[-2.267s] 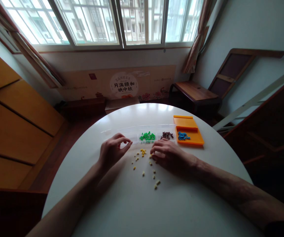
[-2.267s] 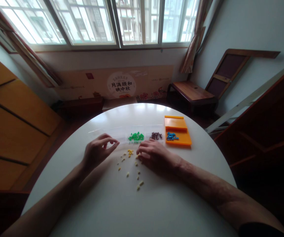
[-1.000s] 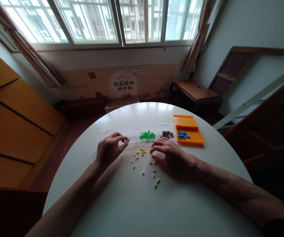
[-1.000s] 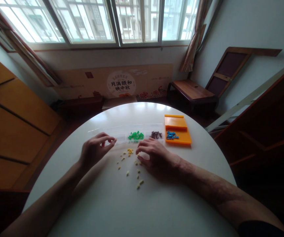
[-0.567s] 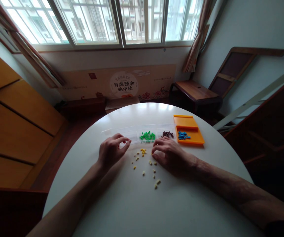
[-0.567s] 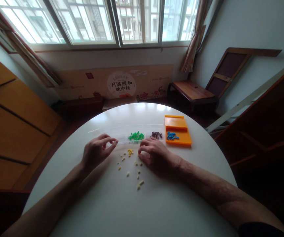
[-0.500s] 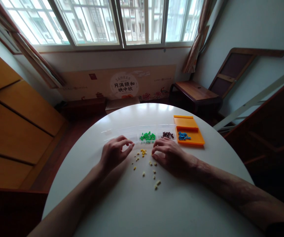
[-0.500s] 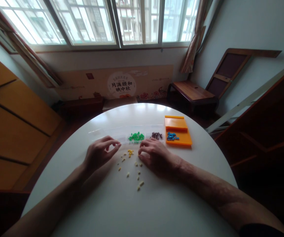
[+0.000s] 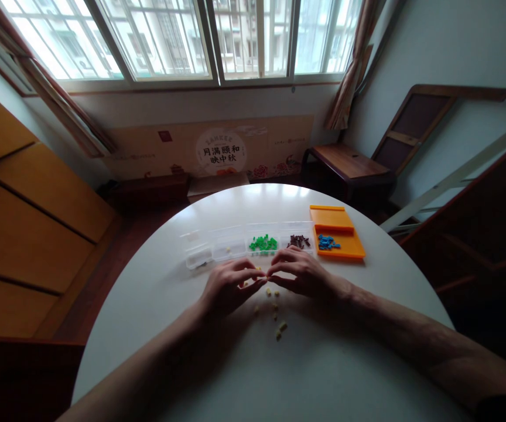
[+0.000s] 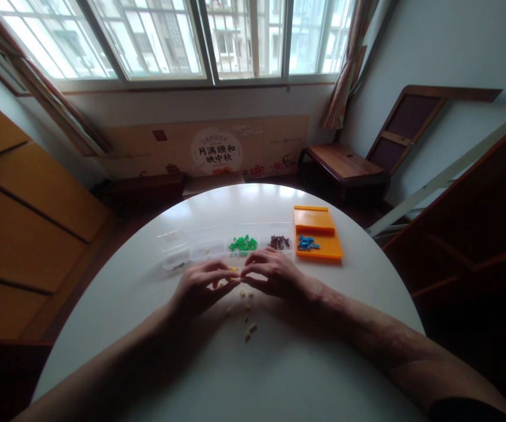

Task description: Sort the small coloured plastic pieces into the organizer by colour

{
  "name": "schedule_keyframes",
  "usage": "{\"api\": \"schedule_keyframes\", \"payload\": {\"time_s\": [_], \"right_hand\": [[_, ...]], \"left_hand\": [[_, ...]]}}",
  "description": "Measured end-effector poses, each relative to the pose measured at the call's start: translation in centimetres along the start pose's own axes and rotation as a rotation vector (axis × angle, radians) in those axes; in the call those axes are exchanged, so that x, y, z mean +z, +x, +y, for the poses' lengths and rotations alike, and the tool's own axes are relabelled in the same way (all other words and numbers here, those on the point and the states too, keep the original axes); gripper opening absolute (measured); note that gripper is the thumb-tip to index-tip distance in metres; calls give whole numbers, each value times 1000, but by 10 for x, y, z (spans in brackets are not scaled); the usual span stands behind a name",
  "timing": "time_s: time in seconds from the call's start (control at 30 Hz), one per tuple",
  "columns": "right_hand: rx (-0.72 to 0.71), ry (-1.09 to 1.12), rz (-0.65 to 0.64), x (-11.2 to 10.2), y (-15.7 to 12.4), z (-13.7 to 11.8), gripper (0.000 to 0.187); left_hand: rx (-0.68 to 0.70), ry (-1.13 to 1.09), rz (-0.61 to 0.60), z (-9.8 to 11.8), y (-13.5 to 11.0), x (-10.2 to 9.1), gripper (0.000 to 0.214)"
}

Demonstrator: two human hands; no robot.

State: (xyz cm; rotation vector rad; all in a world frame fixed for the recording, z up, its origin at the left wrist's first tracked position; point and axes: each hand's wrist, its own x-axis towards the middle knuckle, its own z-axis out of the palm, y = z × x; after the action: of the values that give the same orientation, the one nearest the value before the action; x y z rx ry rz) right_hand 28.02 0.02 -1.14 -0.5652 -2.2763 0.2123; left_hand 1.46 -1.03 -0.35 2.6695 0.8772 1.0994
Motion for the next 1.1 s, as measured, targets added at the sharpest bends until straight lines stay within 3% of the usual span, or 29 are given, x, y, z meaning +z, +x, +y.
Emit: {"api": "schedule_keyframes", "payload": {"time_s": [0.5,0.8,0.97,1.1], "right_hand": [[25,32,13,-1,2,-3,6],[21,94,-183,-9,0,-10,17],[18,114,-266,-14,3,-12,7],[-7,113,-245,-11,3,-10,6]], "left_hand": [[59,69,-6,-2,4,-8,8],[-349,322,55,-32,4,-41,19],[-409,425,62,-33,4,-41,22],[-413,432,74,-32,4,-41,21]]}}
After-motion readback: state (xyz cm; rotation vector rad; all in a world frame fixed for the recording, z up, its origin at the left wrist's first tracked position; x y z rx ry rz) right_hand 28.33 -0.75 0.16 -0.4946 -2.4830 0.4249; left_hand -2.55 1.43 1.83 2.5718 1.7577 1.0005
